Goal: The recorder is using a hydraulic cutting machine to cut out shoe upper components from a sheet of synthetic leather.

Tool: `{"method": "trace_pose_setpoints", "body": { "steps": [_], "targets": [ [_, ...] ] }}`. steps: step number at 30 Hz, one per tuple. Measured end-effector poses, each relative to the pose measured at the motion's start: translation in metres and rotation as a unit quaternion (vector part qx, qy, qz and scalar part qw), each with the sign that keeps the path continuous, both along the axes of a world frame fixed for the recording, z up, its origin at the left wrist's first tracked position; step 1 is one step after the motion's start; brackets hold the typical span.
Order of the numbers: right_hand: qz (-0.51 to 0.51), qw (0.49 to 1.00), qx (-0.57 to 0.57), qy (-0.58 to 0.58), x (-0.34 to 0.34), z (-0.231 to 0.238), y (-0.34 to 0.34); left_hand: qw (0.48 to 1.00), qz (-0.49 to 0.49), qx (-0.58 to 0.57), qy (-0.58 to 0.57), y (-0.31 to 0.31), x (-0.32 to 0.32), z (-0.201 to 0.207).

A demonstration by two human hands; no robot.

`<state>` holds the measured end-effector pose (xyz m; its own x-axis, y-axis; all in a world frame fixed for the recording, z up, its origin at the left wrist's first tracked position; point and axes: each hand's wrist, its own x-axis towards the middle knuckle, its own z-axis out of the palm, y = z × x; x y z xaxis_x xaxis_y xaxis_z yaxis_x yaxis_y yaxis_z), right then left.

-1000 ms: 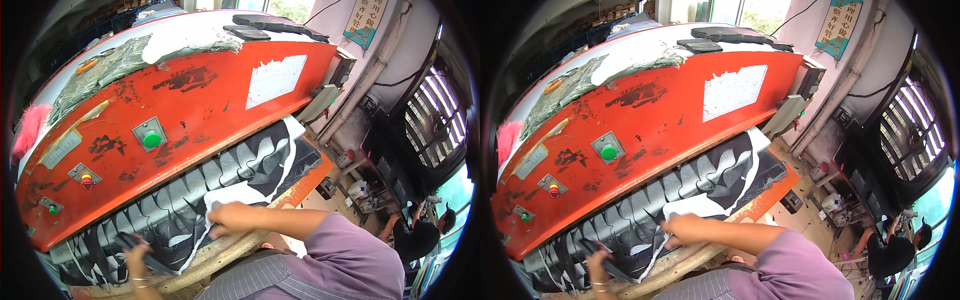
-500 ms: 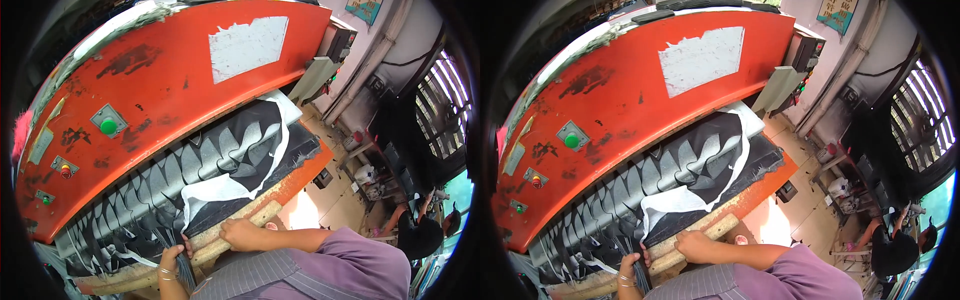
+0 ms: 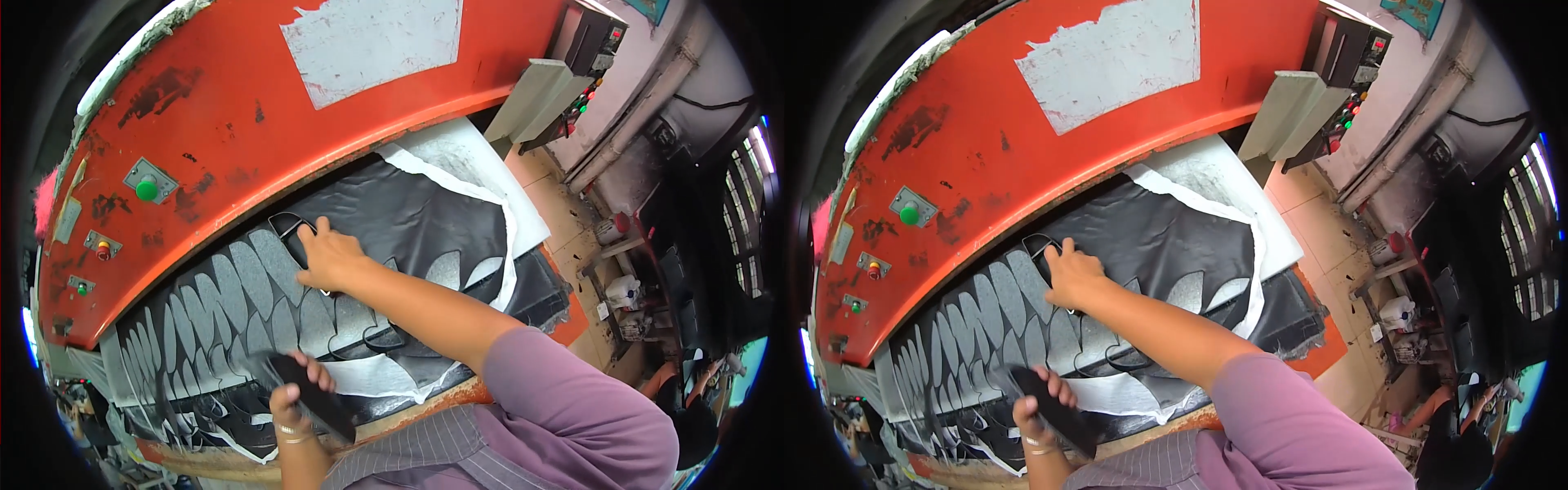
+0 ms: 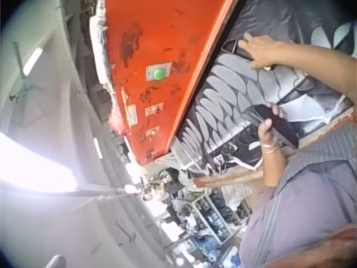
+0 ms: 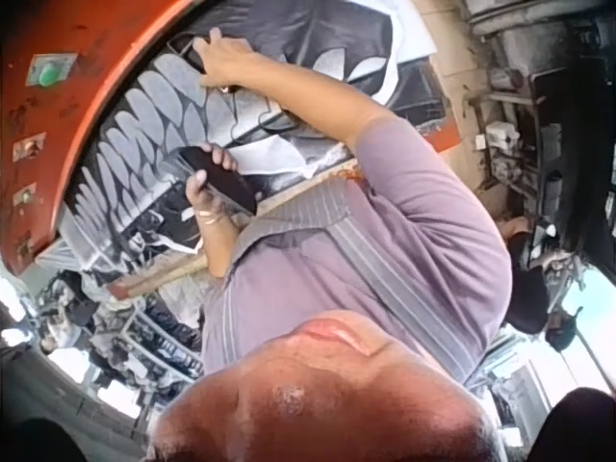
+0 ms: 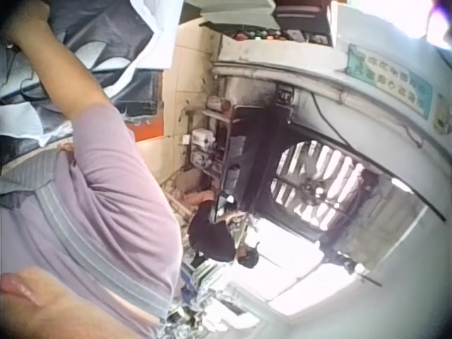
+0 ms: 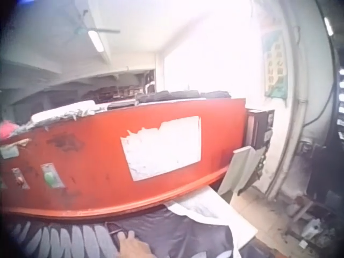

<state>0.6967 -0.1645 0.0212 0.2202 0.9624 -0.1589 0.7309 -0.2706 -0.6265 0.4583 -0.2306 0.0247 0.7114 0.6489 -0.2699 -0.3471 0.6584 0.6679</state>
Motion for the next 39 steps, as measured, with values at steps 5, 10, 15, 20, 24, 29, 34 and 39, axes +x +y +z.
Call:
{"method": "trace_pose_setpoints", "body": {
  "steps": [5, 10, 15, 20, 24, 29, 34, 39],
  "targets": [
    [0.029, 0.999, 0.025, 0.027, 0.005, -0.012, 0.006, 0.985, 0.169, -0.036, -0.022, 0.030, 0.047, -0.008],
    [-0.011, 0.999, 0.023, 0.042, 0.028, -0.013, -0.003, 0.977, 0.193, -0.068, -0.062, 0.030, 0.034, -0.024],
    [0.138, 0.945, 0.144, 0.257, 0.038, 0.000, -0.047, 0.979, 0.189, -0.043, -0.055, 0.031, 0.033, -0.023],
    [0.251, 0.932, 0.027, 0.261, -0.020, -0.003, -0.112, 0.994, 0.096, -0.003, 0.061, 0.016, 0.031, -0.028],
    [0.263, 0.954, -0.086, 0.119, -0.012, 0.025, -0.121, 0.968, 0.090, 0.151, 0.180, 0.012, 0.028, -0.025],
    [0.068, 0.994, -0.070, -0.051, 0.011, 0.023, -0.083, 0.959, 0.143, 0.127, 0.209, 0.015, 0.031, -0.034],
    [-0.056, 0.987, -0.036, -0.146, 0.033, -0.013, -0.050, 0.965, 0.136, 0.106, 0.199, 0.018, 0.037, -0.037],
    [0.051, 0.991, 0.102, -0.064, 0.069, -0.045, -0.066, 0.977, 0.142, 0.050, 0.153, 0.023, 0.028, -0.038]
  ]
}}
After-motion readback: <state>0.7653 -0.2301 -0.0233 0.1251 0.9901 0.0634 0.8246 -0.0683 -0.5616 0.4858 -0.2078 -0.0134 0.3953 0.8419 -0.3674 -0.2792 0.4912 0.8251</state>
